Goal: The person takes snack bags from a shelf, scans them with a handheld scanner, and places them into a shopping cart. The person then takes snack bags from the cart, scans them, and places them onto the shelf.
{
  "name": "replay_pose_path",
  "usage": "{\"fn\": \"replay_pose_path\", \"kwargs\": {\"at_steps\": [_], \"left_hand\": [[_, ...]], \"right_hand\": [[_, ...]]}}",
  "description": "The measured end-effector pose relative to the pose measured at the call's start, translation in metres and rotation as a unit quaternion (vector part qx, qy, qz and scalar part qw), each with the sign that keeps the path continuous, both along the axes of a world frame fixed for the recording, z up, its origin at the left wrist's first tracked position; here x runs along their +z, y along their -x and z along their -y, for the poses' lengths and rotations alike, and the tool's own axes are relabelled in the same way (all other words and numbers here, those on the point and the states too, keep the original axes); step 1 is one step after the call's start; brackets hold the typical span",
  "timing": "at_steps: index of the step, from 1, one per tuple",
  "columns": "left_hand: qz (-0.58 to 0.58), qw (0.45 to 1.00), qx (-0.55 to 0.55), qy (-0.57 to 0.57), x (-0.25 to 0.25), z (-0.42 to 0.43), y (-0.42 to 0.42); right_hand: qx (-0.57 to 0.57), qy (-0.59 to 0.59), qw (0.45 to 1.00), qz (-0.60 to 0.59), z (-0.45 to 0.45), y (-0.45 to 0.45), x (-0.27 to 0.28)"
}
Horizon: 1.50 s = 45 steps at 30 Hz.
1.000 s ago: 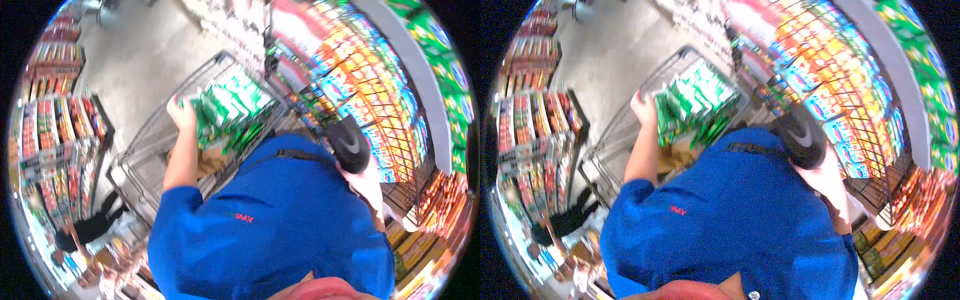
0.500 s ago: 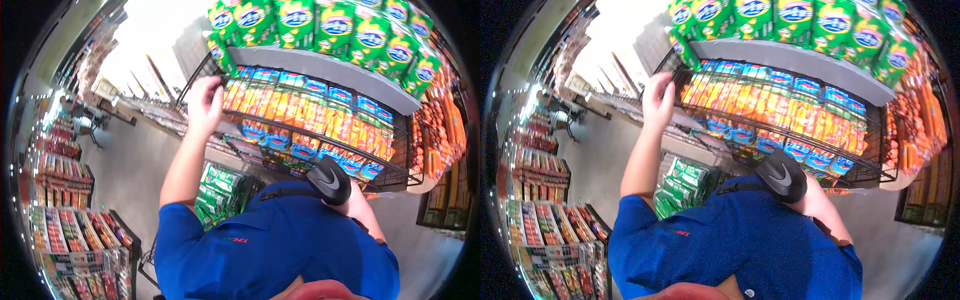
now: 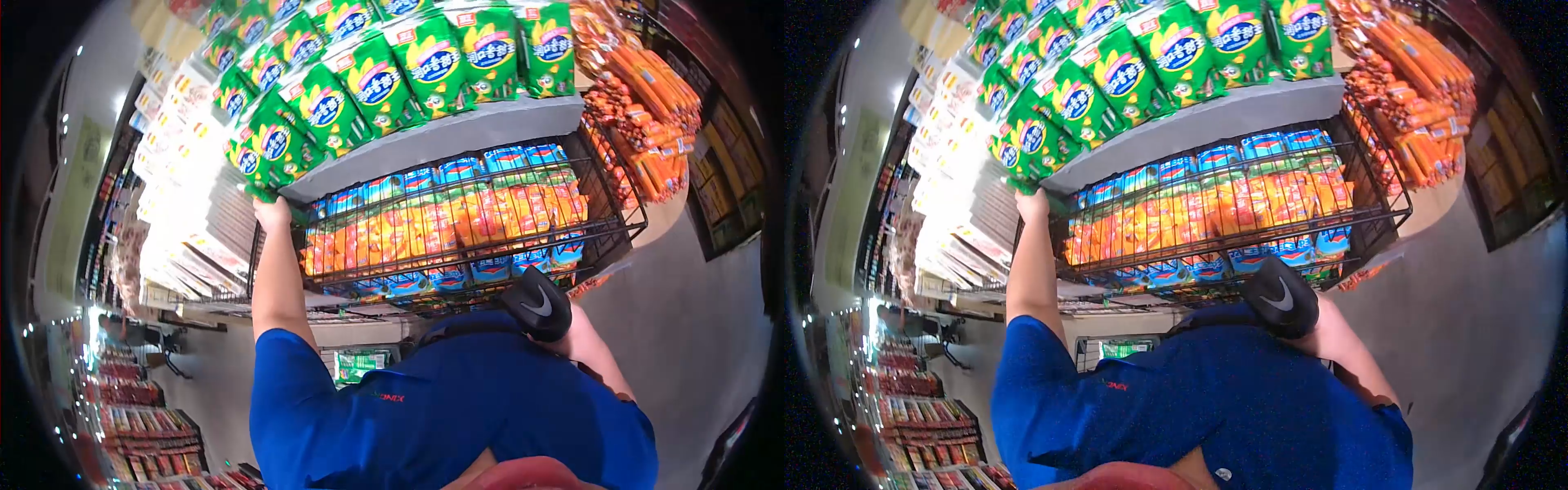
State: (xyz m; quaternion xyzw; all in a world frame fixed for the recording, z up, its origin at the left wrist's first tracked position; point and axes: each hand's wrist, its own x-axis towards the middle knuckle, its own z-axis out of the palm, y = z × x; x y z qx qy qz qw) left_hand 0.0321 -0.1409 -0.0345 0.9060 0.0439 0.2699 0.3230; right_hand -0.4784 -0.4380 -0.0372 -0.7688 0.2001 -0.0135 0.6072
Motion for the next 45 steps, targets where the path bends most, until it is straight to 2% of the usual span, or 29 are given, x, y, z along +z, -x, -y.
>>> {"fn": "replay_pose_path", "kwargs": {"at_steps": [3, 5, 6, 8, 9, 11, 12, 14, 16, 17, 18, 19, 20, 21, 22, 23, 24, 26, 28, 30, 32, 36, 38, 41, 43, 45], "left_hand": [[-0.006, 1.000, -0.004, 0.025, 0.001, -0.008, 0.000], [-0.024, 0.989, -0.067, 0.132, 0.010, -0.013, 0.011], [-0.023, 0.989, -0.062, 0.132, 0.015, -0.016, 0.017], [-0.057, 0.933, -0.158, 0.318, 0.025, -0.020, 0.037], [-0.054, 0.934, -0.148, 0.321, 0.037, -0.018, 0.058], [-0.064, 0.887, -0.182, 0.420, 0.059, -0.011, 0.107], [-0.065, 0.879, -0.195, 0.430, 0.058, -0.020, 0.116], [-0.092, 0.765, -0.297, 0.564, 0.046, -0.040, 0.129], [-0.110, 0.702, -0.313, 0.631, 0.058, -0.030, 0.186], [-0.079, 0.669, -0.322, 0.665, 0.056, -0.024, 0.208], [-0.101, 0.641, -0.375, 0.662, 0.062, -0.020, 0.238], [-0.076, 0.598, -0.400, 0.690, 0.054, -0.018, 0.252], [-0.050, 0.552, -0.425, 0.716, 0.046, -0.017, 0.264], [-0.042, 0.544, -0.413, 0.729, 0.041, -0.016, 0.276], [-0.035, 0.536, -0.400, 0.743, 0.038, -0.017, 0.288], [-0.075, 0.468, -0.412, 0.779, 0.037, -0.021, 0.300], [-0.069, 0.466, -0.398, 0.787, 0.035, -0.023, 0.310], [-0.089, 0.493, -0.400, 0.767, 0.031, -0.025, 0.324], [-0.090, 0.487, -0.394, 0.774, 0.027, -0.031, 0.334], [-0.074, 0.516, -0.381, 0.764, 0.019, -0.037, 0.339], [-0.061, 0.512, -0.367, 0.775, 0.018, -0.041, 0.346], [-0.059, 0.516, -0.347, 0.781, 0.011, -0.052, 0.354], [-0.049, 0.527, -0.340, 0.777, 0.006, -0.057, 0.358], [-0.033, 0.532, -0.322, 0.782, 0.006, -0.061, 0.364], [-0.025, 0.543, -0.319, 0.776, 0.003, -0.066, 0.367], [-0.026, 0.544, -0.320, 0.775, 0.007, -0.069, 0.372]], "right_hand": [[-0.004, -0.059, 0.997, 0.048, 0.002, 0.000, -0.002], [0.007, -0.084, 0.993, 0.079, 0.003, -0.003, -0.005], [0.014, -0.096, 0.991, 0.091, 0.003, -0.005, -0.006], [0.031, -0.118, 0.987, 0.108, 0.003, -0.011, -0.008], [0.041, -0.128, 0.984, 0.116, 0.003, -0.016, -0.011], [0.079, -0.111, 0.982, 0.131, 0.006, -0.022, -0.021], [0.106, -0.096, 0.979, 0.147, 0.006, -0.026, -0.026], [0.142, -0.088, 0.979, 0.117, 0.003, -0.036, -0.028], [0.178, -0.078, 0.977, 0.084, -0.003, -0.046, -0.028], [0.200, -0.107, 0.970, 0.086, -0.008, -0.052, -0.027], [0.220, -0.136, 0.962, 0.087, -0.012, -0.058, -0.025], [0.232, -0.133, 0.960, 0.078, -0.016, -0.063, -0.015], [0.278, -0.081, 0.952, 0.097, -0.019, -0.069, 0.002], [0.323, -0.030, 0.939, 0.115, -0.023, -0.074, 0.013], [0.334, -0.027, 0.936, 0.105, -0.027, -0.078, 0.015], [0.350, -0.058, 0.927, 0.119, -0.030, -0.081, 0.015], [0.364, -0.091, 0.918, 0.131, -0.034, -0.084, 0.016], [0.384, -0.077, 0.916, 0.091, -0.042, -0.091, 0.024], [0.406, -0.037, 0.893, 0.189, -0.049, -0.098, 0.019], [0.437, -0.042, 0.886, 0.153, -0.061, -0.105, 0.022], [0.484, 0.026, 0.856, 0.176, -0.074, -0.113, 0.030], [0.468, 0.000, 0.876, 0.115, -0.093, -0.115, 0.041], [0.487, 0.006, 0.866, 0.112, -0.096, -0.116, 0.040], [0.451, -0.027, 0.890, 0.065, -0.106, -0.115, 0.042], [0.471, 0.045, 0.876, 0.096, -0.108, -0.116, 0.037], [0.478, 0.056, 0.869, 0.110, -0.111, -0.118, 0.032]]}}
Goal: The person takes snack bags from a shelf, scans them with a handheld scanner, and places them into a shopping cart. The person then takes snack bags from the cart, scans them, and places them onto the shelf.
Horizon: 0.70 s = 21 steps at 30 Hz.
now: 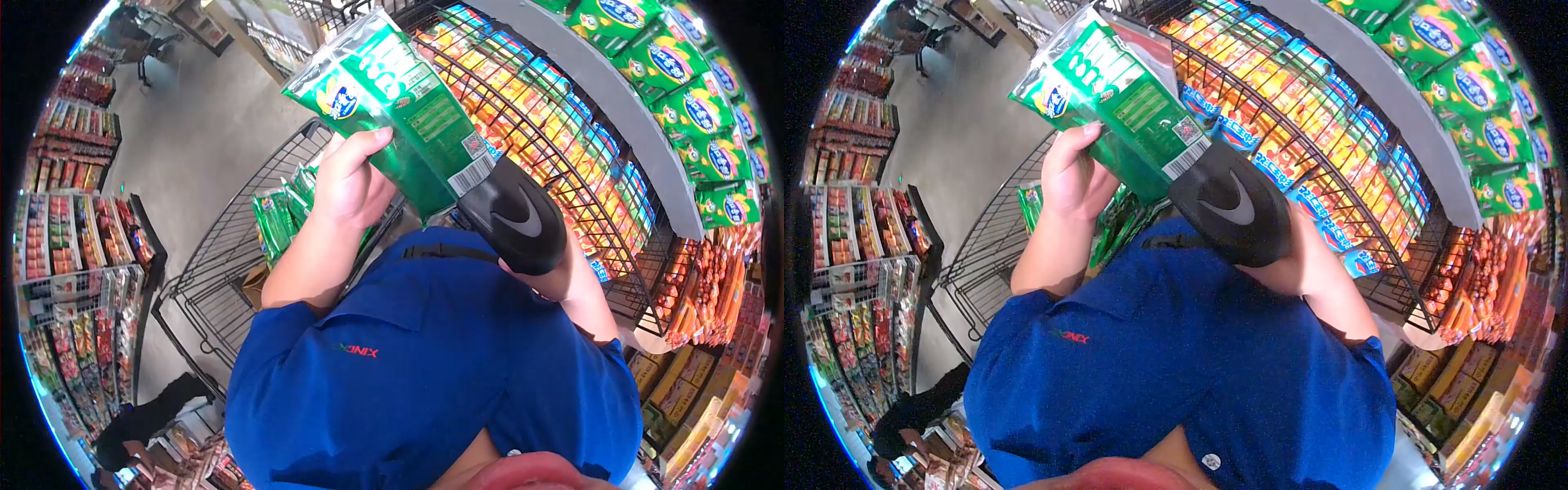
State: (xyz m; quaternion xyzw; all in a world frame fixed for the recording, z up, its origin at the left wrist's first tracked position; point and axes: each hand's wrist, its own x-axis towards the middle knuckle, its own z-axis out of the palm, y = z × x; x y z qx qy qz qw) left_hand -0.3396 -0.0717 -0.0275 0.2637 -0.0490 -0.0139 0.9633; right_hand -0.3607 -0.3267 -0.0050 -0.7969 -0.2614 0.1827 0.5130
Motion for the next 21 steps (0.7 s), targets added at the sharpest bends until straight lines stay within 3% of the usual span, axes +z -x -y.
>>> {"fn": "replay_pose_path", "kwargs": {"at_steps": [8, 10, 13, 14, 17, 21], "left_hand": [[-0.041, 0.999, 0.025, 0.009, -0.016, -0.019, 0.015], [-0.042, 0.999, 0.015, 0.027, -0.021, -0.025, 0.021], [-0.074, 0.994, 0.073, 0.026, -0.036, -0.039, 0.033], [-0.080, 0.985, 0.153, 0.006, -0.047, -0.047, 0.034], [-0.101, 0.932, 0.341, -0.068, -0.061, -0.093, 0.052], [-0.178, 0.813, 0.534, -0.147, -0.090, -0.168, 0.082]], "right_hand": [[0.032, 0.027, 0.999, -0.021, -0.025, -0.001, 0.004], [0.036, 0.074, 0.997, 0.000, -0.033, -0.002, 0.001], [0.068, 0.043, 0.996, 0.046, -0.037, -0.004, -0.018], [0.042, 0.090, 0.995, -0.021, -0.032, -0.003, -0.022], [-0.111, -0.062, 0.978, -0.163, -0.042, 0.005, -0.027], [-0.094, -0.044, 0.986, -0.131, -0.046, -0.004, -0.035]]}}
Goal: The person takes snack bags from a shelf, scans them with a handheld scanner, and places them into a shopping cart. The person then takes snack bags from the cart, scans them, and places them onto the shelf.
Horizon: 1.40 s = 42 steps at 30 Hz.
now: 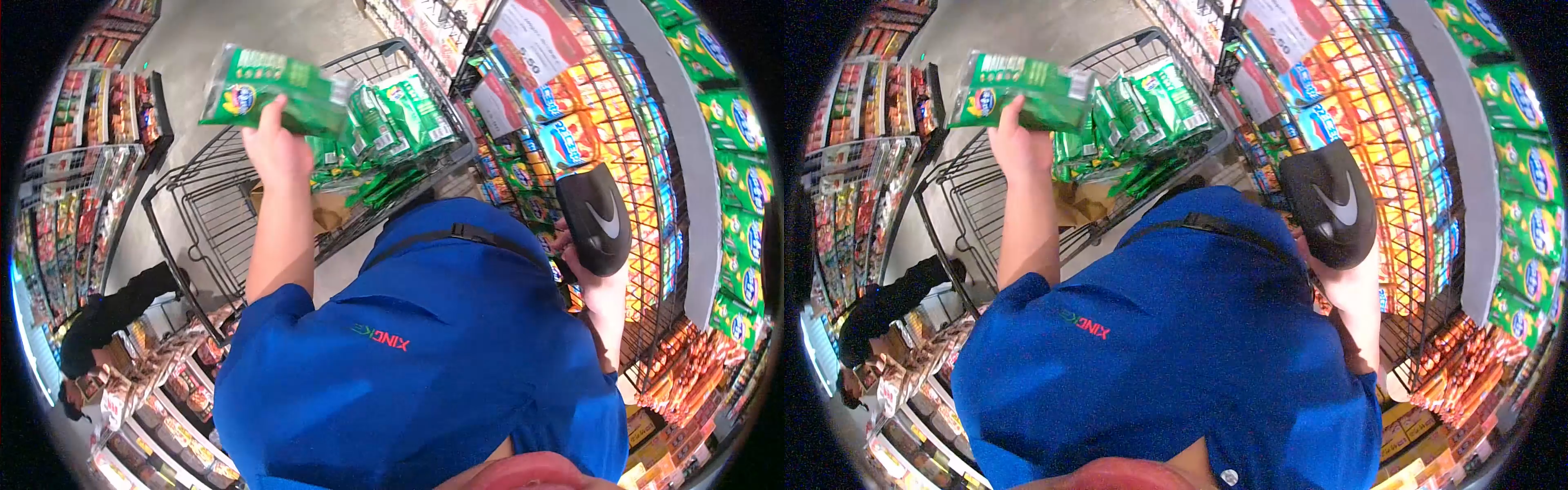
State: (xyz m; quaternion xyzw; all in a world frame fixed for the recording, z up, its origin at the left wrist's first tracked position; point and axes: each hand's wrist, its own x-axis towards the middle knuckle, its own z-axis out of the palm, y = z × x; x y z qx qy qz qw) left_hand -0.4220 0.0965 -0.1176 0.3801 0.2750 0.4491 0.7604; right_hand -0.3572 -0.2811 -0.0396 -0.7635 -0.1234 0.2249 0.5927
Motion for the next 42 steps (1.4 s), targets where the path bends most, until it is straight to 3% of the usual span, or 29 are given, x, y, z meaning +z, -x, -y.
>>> {"fn": "replay_pose_path", "kwargs": {"at_steps": [1, 3, 6, 7, 10, 11, 14, 17, 20, 24, 25, 29, 32, 34, 36, 38, 39, 42], "left_hand": [[-0.028, 0.999, 0.024, -0.028, -0.007, -0.014, 0.006], [-0.060, 0.995, 0.051, -0.057, -0.026, -0.039, 0.016], [-0.228, 0.968, 0.028, -0.105, -0.069, -0.068, 0.023], [-0.276, 0.953, 0.002, -0.124, -0.083, -0.073, 0.023], [-0.393, 0.905, -0.086, -0.137, -0.133, -0.086, 0.018], [-0.422, 0.885, -0.111, -0.165, -0.150, -0.088, 0.014], [-0.598, 0.737, -0.174, -0.264, -0.190, -0.093, -0.003], [-0.639, 0.678, -0.213, -0.294, -0.208, -0.086, -0.014], [-0.596, 0.695, -0.140, -0.377, -0.217, -0.077, -0.018], [-0.553, 0.740, -0.152, -0.350, -0.221, -0.076, -0.011], [-0.534, 0.767, -0.218, -0.282, -0.209, -0.073, -0.008], [-0.490, 0.785, -0.151, -0.348, -0.235, -0.058, 0.015], [-0.488, 0.780, -0.138, -0.367, -0.222, -0.046, 0.026], [-0.499, 0.773, -0.140, -0.365, -0.209, -0.037, 0.032], [-0.438, 0.765, -0.098, -0.461, -0.207, -0.032, 0.038], [-0.440, 0.764, -0.107, -0.460, -0.184, -0.020, 0.042], [-0.430, 0.748, -0.114, -0.493, -0.176, -0.014, 0.044], [-0.392, 0.728, -0.155, -0.540, -0.163, 0.005, 0.056]], "right_hand": [[0.003, -0.002, 1.000, -0.004, 0.002, -0.002, -0.005], [0.019, 0.100, 0.993, 0.054, 0.008, -0.007, -0.016], [0.003, 0.115, 0.991, 0.062, 0.008, -0.009, -0.021], [0.017, 0.170, 0.983, 0.065, 0.013, -0.011, -0.023], [0.038, 0.131, 0.986, 0.095, 0.012, -0.013, -0.024], [0.048, 0.140, 0.984, 0.097, 0.012, -0.014, -0.024], [0.024, 0.137, 0.987, 0.086, 0.006, -0.012, -0.024], [0.000, 0.135, 0.986, 0.097, 0.001, -0.007, -0.024], [-0.002, 0.146, 0.985, 0.092, 0.001, -0.001, -0.021], [-0.021, 0.162, 0.985, 0.058, 0.005, 0.006, -0.028], [-0.024, 0.161, 0.985, 0.057, 0.003, 0.008, -0.028], [-0.067, 0.173, 0.983, 0.003, -0.007, 0.012, -0.026], [-0.077, 0.171, 0.982, 0.025, -0.019, 0.016, -0.020], [-0.037, 0.253, 0.967, 0.000, -0.023, 0.014, -0.015], [-0.024, 0.274, 0.961, 0.029, -0.031, 0.013, -0.012], [-0.008, 0.146, 0.989, 0.027, -0.031, 0.014, -0.027], [0.023, 0.162, 0.986, -0.034, -0.023, 0.012, -0.036], [-0.001, 0.104, 0.994, -0.020, -0.017, 0.015, -0.055]]}}
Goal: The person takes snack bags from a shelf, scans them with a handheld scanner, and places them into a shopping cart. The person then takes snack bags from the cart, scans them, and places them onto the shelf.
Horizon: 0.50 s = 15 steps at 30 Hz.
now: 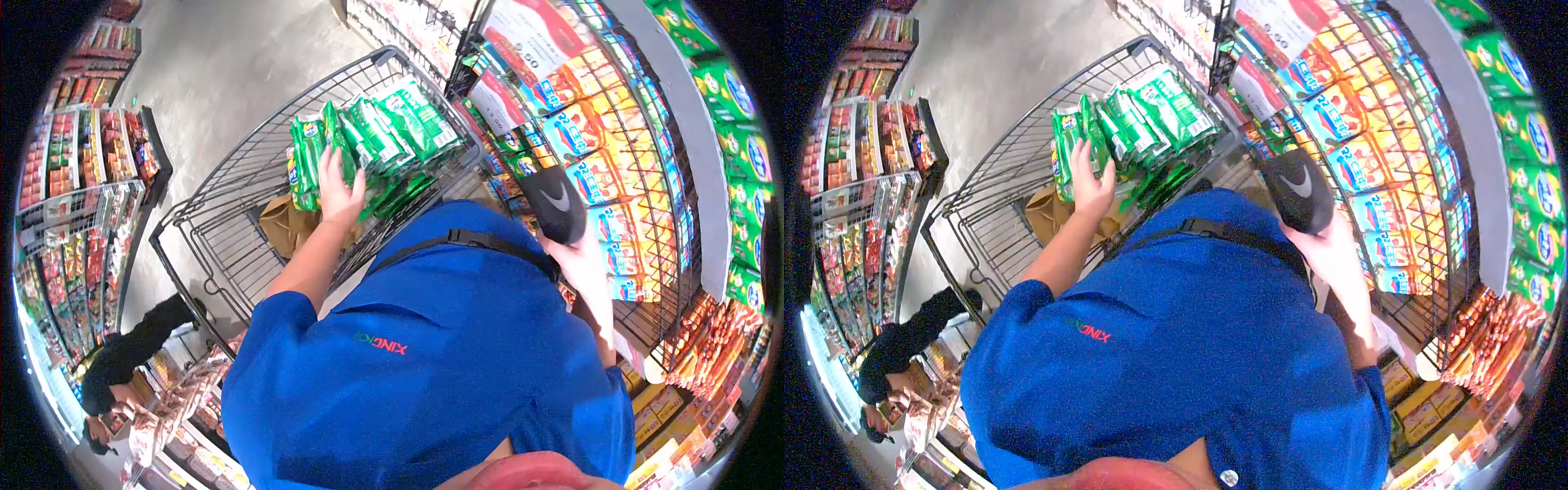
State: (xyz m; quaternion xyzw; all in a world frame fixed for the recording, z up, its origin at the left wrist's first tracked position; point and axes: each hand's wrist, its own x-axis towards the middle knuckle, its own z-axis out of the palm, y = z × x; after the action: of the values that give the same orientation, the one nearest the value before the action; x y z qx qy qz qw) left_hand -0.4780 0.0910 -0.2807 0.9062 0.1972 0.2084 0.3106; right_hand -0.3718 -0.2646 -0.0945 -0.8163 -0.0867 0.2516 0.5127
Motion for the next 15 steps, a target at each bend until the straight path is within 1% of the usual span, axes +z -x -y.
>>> {"fn": "replay_pose_path", "kwargs": {"at_steps": [1, 2, 4, 5, 6, 8, 10, 11, 12, 14, 15], "left_hand": [[-0.008, 1.000, -0.015, -0.007, 0.002, 0.007, 0.004], [-0.011, 0.999, -0.034, -0.016, 0.004, 0.016, 0.006], [0.025, 0.995, -0.086, -0.044, -0.003, 0.031, 0.011], [0.027, 0.993, -0.108, -0.043, -0.002, 0.039, 0.013], [0.028, 0.990, -0.131, -0.043, 0.001, 0.049, 0.016], [0.023, 0.985, -0.168, -0.026, 0.008, 0.069, 0.018], [0.036, 0.975, -0.215, -0.048, 0.017, 0.090, 0.018], [0.028, 0.970, -0.239, -0.022, 0.013, 0.099, 0.019], [0.019, 0.965, -0.261, 0.005, 0.008, 0.109, 0.019], [-0.010, 0.938, -0.344, -0.031, 0.024, 0.138, 0.016], [-0.032, 0.927, -0.372, -0.028, 0.024, 0.154, 0.016]], "right_hand": [[0.018, 0.003, 0.999, -0.027, 0.004, -0.003, -0.003], [0.023, -0.026, 0.997, -0.066, 0.022, -0.004, -0.029], [0.043, 0.066, 0.991, -0.105, 0.047, -0.007, -0.046], [-0.016, 0.008, 0.990, -0.143, 0.057, 0.000, -0.060], [-0.025, 0.017, 0.979, -0.200, 0.068, 0.004, -0.062], [-0.041, -0.058, 0.975, -0.210, 0.094, 0.019, -0.084], [-0.051, -0.045, 0.983, -0.173, 0.113, 0.040, -0.096], [-0.056, -0.038, 0.982, -0.175, 0.127, 0.052, -0.098], [-0.070, -0.044, 0.980, -0.179, 0.148, 0.066, -0.116], [-0.112, -0.019, 0.975, -0.189, 0.189, 0.099, -0.154], [-0.184, -0.053, 0.968, -0.162, 0.208, 0.127, -0.189]]}}
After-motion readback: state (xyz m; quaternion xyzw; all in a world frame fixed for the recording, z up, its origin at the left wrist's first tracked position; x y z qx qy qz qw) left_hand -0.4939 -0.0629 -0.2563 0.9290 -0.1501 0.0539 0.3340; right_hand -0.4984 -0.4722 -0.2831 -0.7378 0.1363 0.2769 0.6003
